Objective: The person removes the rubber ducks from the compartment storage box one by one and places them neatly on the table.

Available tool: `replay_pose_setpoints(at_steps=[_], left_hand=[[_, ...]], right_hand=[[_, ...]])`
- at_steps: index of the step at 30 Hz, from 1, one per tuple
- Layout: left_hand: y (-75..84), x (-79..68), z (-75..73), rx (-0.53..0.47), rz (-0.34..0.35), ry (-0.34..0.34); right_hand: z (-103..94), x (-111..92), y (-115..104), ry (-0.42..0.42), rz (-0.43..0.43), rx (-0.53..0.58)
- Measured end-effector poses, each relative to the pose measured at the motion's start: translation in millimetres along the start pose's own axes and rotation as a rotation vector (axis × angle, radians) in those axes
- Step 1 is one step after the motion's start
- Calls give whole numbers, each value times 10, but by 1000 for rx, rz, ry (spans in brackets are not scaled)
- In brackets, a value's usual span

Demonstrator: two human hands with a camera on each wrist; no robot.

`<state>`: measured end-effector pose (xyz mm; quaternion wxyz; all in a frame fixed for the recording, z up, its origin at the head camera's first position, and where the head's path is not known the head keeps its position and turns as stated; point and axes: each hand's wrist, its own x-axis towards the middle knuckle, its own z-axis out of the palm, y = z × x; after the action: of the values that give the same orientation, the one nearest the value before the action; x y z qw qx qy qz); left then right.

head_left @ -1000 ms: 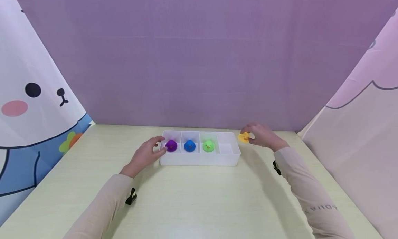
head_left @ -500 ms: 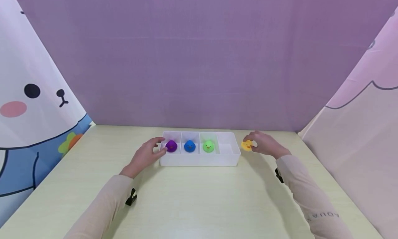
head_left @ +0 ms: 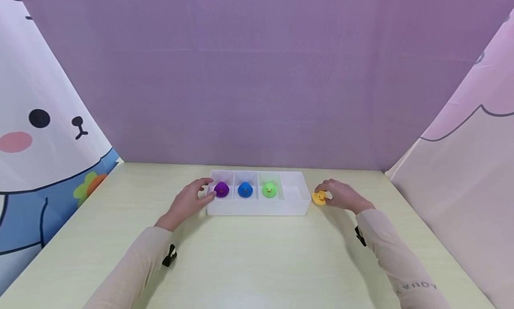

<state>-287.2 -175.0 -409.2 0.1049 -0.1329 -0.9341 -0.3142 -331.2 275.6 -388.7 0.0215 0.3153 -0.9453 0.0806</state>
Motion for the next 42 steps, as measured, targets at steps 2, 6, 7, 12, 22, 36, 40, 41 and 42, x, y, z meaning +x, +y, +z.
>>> replay_pose_setpoints(at_steps=[2,6,7,12,22,36,40,41,42], left_hand=[[-7,-1,9,1,5,7],[-11,-1,17,0,3,4],[-11,-2,18,1,3,2],[-10,-2,16,0,-1,-5],[5,-6,3,-1,-2,-5],[22,-8,-15,2,-4,-5],[21,-9,-11,2,-2,-7],[21,-10,-10,3,-2,-9],[20,-11,-8,3,-2,-10]], right_hand=[[26,-4,10,2,5,7],[56,-15,23,5,6,18],[60,-16,26,5,4,20],[74,-24,30,7,4,23],[52,-24,5,-11,18,25],[-159,27,-7,-10,5,8],[-231,60,-28,-3,3,-5],[-249,71,-36,0,3,-6],[-263,82,-42,5,-3,-9]])
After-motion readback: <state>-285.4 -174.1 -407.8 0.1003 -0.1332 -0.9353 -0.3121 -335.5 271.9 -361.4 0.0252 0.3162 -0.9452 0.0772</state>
